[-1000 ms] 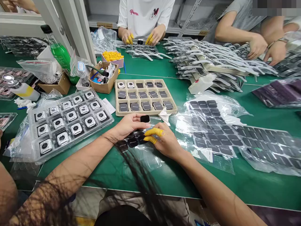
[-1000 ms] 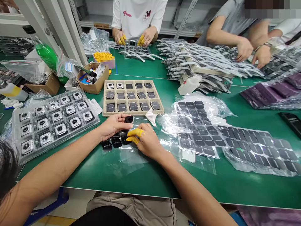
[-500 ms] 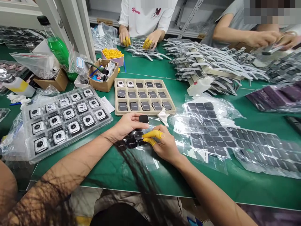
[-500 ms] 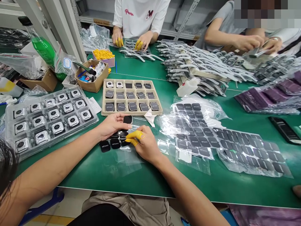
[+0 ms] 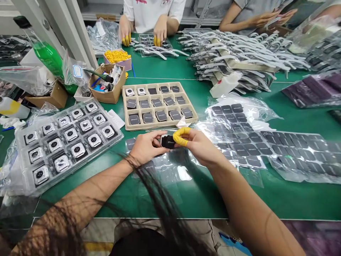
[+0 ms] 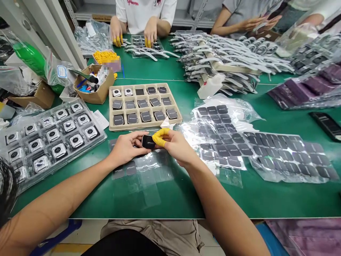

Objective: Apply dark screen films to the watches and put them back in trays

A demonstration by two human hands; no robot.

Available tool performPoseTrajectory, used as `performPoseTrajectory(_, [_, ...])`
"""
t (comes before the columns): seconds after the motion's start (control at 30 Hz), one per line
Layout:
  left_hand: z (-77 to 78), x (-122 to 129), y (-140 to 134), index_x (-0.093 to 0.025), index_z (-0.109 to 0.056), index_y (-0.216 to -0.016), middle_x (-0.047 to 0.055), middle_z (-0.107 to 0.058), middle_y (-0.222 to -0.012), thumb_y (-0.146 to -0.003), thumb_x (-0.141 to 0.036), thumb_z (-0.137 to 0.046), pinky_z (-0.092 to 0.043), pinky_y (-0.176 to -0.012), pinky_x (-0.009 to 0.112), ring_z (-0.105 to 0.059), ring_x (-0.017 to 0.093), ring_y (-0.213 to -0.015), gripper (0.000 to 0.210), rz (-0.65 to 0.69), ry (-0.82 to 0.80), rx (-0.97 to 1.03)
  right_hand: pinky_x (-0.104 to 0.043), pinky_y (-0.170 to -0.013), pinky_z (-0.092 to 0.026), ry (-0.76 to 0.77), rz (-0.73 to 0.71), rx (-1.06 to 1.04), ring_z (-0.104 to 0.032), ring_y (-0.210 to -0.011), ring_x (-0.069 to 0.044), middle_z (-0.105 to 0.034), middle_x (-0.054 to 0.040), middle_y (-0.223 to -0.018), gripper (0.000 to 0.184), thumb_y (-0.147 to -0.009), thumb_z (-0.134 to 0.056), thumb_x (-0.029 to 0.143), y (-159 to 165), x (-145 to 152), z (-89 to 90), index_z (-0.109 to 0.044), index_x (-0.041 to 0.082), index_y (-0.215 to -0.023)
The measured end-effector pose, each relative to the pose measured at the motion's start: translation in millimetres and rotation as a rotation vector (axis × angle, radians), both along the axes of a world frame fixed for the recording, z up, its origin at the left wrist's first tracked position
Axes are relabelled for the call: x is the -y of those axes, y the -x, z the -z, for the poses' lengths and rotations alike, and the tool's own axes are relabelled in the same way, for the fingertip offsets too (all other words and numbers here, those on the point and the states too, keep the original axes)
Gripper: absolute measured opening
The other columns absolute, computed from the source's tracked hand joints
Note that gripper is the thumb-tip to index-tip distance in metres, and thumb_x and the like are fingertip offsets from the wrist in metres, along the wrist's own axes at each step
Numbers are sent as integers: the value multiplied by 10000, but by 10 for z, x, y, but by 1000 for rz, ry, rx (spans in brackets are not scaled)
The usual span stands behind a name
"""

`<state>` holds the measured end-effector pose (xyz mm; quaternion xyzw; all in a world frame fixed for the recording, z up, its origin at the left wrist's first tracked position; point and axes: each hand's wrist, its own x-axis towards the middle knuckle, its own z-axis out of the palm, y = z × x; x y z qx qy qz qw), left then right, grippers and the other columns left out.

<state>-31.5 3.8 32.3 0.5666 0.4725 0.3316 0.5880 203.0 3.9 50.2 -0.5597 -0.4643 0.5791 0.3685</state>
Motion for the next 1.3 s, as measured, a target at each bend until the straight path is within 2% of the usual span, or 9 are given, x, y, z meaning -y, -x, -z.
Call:
performPoseTrajectory(0.2, [-31, 11, -14, -240, -1018, -1314, 0, -918, -871, -743, -187, -1106, -714, -1001, 395, -904, 275, -898, 580, -5, -26, -60, -487, -966, -775, 29, 62, -36, -820, -1006, -305, -838, -50, -945, 707, -592, -1275, 691, 4, 81, -6, -816, 270, -926])
performPoseTrajectory(0.43, [-64, 26, -30, -256, -1022, -1280, -20, -880, -803, -752, -175, -1099, -718, -1000, 399, -909, 279, -893, 540, -3, -56, -107, -460, -895, -756, 19, 58, -21, -821, -970, -303, -847, -44, -906, 675, -641, -1246, 718, 66, 84, 73, -801, 283, -903])
performPoseTrajectory(0.67, [-39, 39, -39, -258, -1016, -1264, 3, -945, -906, -762, -144, -1081, -738, -989, 387, -926, 272, -893, 519, -7, -83, -113, -474, -944, -760, 46, 82, -36, -804, -917, -279, -837, -52, -906, 696, -606, -1254, 710, 110, 99, 55, -817, 260, -909])
performPoseTrajectory(0.93, [-3, 66, -31, -203, -993, -1400, -1, -960, -917, -820, -95, -1012, -752, -959, 332, -949, 236, -893, 590, 16, -191, -182, -413, -875, -750, 51, 121, -23, -791, -860, -250, -845, -32, -878, 695, -519, -1269, 700, 125, 94, 55, -832, 266, -841])
performPoseTrajectory(1.13, [0, 62, -40, -209, -988, -1396, 10, -983, -954, -843, -101, -1007, -772, -951, 339, -973, 250, -913, 564, 20, -208, -206, -412, -870, -750, 57, 134, -35, -853, -916, -285, -856, -37, -862, 710, -494, -1270, 713, 147, 97, 56, -829, 266, -827])
performPoseTrajectory(1.3, [9, 51, -39, -201, -979, -1423, 9, -983, -949, -837, -104, -1027, -774, -976, 349, -978, 257, -922, 596, 26, -205, -214, -417, -878, -729, 33, 117, 13, -854, -931, -286, -903, -56, -912, 717, -539, -1242, 785, 143, 100, 73, -854, 270, -851])
